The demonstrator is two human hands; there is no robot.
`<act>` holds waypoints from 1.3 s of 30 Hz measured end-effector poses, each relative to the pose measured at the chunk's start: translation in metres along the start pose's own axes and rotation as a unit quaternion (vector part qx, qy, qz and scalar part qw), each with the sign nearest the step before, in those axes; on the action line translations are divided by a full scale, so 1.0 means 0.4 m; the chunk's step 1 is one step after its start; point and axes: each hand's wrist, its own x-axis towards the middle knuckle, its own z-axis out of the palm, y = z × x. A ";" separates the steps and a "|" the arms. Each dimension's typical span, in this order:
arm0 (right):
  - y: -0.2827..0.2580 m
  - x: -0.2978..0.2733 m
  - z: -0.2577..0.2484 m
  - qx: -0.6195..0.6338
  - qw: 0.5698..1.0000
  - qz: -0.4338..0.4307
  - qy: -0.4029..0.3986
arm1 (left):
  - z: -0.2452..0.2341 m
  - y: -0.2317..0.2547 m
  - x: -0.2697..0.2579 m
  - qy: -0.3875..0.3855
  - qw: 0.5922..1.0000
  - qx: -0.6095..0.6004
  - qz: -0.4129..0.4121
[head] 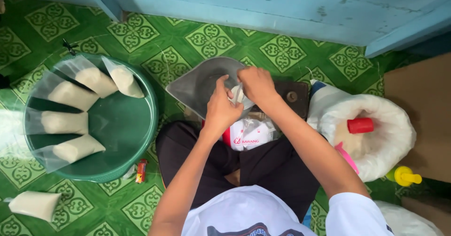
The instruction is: A person is manually packaging white powder from a large sack into small plastic bags using a scoop and a funnel.
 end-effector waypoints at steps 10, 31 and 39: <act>0.017 -0.011 -0.007 0.074 0.997 -0.009 -0.020 | -0.006 0.010 -0.031 0.011 1.000 -0.008 0.015; 0.031 -0.150 -0.193 0.323 0.933 -0.091 0.132 | 0.000 0.046 -0.046 0.017 0.999 -0.008 0.032; 0.058 -0.237 -0.187 0.199 0.942 -0.196 0.185 | -0.009 0.046 -0.001 0.066 0.992 0.053 0.097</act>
